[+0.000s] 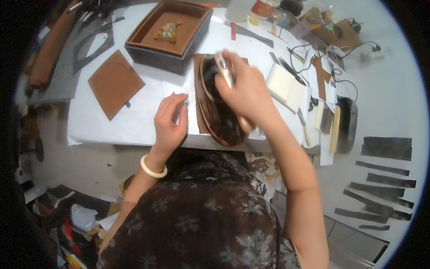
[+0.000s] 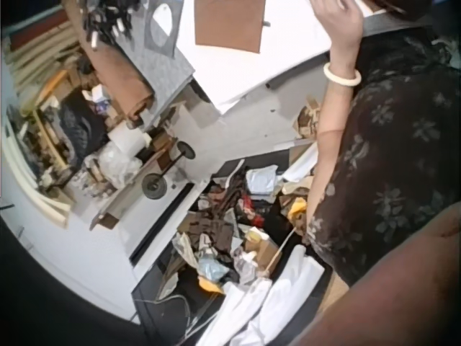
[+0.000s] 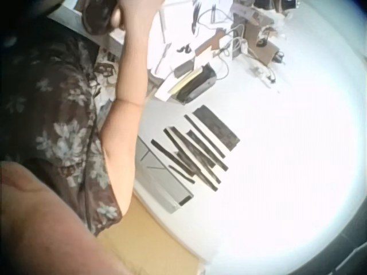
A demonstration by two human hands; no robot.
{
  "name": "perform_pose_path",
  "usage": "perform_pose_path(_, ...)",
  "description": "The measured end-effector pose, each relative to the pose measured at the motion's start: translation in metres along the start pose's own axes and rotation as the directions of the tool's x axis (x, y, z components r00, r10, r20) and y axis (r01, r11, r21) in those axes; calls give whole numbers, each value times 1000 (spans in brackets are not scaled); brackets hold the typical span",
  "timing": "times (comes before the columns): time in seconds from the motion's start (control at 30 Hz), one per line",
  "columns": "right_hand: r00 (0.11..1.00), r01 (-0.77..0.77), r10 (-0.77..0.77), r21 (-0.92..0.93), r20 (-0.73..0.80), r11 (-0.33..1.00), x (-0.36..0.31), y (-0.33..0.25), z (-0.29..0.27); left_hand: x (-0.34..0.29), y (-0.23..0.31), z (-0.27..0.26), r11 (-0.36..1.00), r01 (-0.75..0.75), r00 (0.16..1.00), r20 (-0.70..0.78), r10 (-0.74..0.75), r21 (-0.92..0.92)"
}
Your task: The person uses a metal ruler and a craft knife to trim a piece of brown cardboard on a white work surface. They then use an iron to press a piece of brown fabric, place the cardboard on the fabric to check alignment, and cut the fabric with scissors. The person folds the fabric around the cardboard to form a cover.
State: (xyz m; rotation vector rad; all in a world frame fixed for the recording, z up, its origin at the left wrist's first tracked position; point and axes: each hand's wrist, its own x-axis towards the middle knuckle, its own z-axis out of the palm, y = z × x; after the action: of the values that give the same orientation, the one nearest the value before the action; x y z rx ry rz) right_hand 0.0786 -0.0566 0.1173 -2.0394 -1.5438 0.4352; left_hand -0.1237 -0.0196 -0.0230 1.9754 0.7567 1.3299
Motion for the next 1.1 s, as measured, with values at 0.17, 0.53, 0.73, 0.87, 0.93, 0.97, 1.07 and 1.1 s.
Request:
perform_pose_path(0.17,1000,21,-22,-45,-8,999,9,5,4,-1,-1,-3,1000,19,999,29,-19,16)
perform_pose_path(0.53,997,-26,20,-86,-68,996,62,39,-6,-1,0,-3,999,-37,987,158,41,-32)
perform_pose_path(0.73,985,-7,-21,-163,-169,987,67,83,-23,-1,-1,0,997,-52,962,267,63,-51)
perform_pose_path(0.87,991,-116,114,-24,-72,993,-3,44,-21,-4,0,0,996,-84,943,320,88,-24)
perform_pose_path(0.93,987,-154,157,67,-40,986,-20,44,-18,-2,1,0,993,-116,921,374,106,4)
perform_pose_path(0.97,989,-139,140,27,-52,990,-18,47,-23,-3,3,0,991,-133,904,410,119,5)
perform_pose_path(1.07,984,-123,117,-40,-134,992,11,73,-34,-3,2,2,989,-145,896,426,126,12)
perform_pose_path(1.1,979,-130,128,-6,-159,991,21,80,-37,-3,0,3,991,-132,898,424,117,5)
